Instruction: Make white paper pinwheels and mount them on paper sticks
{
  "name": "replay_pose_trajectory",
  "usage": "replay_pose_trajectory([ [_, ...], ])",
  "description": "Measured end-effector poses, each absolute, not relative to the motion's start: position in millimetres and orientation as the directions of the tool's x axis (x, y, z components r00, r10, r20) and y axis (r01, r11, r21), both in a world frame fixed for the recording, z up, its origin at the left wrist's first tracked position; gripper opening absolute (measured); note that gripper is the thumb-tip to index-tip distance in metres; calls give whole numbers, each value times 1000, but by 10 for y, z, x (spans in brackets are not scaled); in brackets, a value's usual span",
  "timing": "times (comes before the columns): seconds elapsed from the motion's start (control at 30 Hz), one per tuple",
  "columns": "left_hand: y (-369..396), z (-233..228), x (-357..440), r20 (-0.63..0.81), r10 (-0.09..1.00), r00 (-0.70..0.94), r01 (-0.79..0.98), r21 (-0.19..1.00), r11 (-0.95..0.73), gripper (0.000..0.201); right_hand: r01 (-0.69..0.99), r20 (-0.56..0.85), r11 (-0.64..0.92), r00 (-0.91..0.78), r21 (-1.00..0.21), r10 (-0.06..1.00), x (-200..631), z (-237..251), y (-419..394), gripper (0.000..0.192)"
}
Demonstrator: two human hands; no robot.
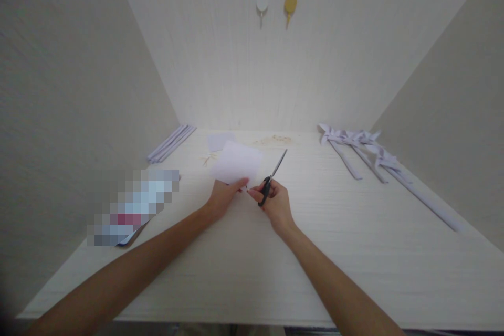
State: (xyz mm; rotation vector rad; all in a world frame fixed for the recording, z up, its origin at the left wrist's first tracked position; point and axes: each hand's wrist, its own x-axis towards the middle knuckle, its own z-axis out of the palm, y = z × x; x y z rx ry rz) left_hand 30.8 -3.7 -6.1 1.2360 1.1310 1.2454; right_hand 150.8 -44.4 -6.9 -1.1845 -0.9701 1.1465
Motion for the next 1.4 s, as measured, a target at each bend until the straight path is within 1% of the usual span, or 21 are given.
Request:
replay_pose_trajectory([
  [0.13, -49, -21, 315, 73, 997, 39, -25, 997, -72, 18, -182, 39, 66, 152, -981, 988, 1518, -98, -439, 25],
  [0.3, -83, 25, 328, 117, 990, 80, 8, 993, -118, 20, -161, 60, 95, 210, -982, 976, 1524, -138, -419, 25],
  [0.5, -91, 19, 331, 137, 986, 91, -17, 991, -136, 10, -136, 39, 71, 224, -988, 974, 1519, -115, -427, 28],
  [0.6, -93, 15, 329, 129, 987, 95, -16, 992, -128, 13, -114, 30, 59, 242, -992, 970, 1514, -99, -434, 30],
  [0.77, -93, 7, 326, 114, 989, 97, -12, 994, -113, 11, -85, 36, 60, 262, -995, 964, 1517, -119, -424, 31],
  [1.07, -103, 10, 320, 106, 988, 110, 5, 994, -107, 20, -95, 51, 79, 268, -992, 962, 1510, -119, -428, 32],
  [1.23, -102, 18, 329, 83, 993, 88, 6, 996, -84, 16, -84, 54, 80, 271, -993, 961, 1503, -97, -431, 31],
  [1.4, -106, -6, 326, 74, 994, 85, 31, 997, -77, 19, -74, 55, 78, 274, -994, 960, 1510, -109, -427, 32],
])
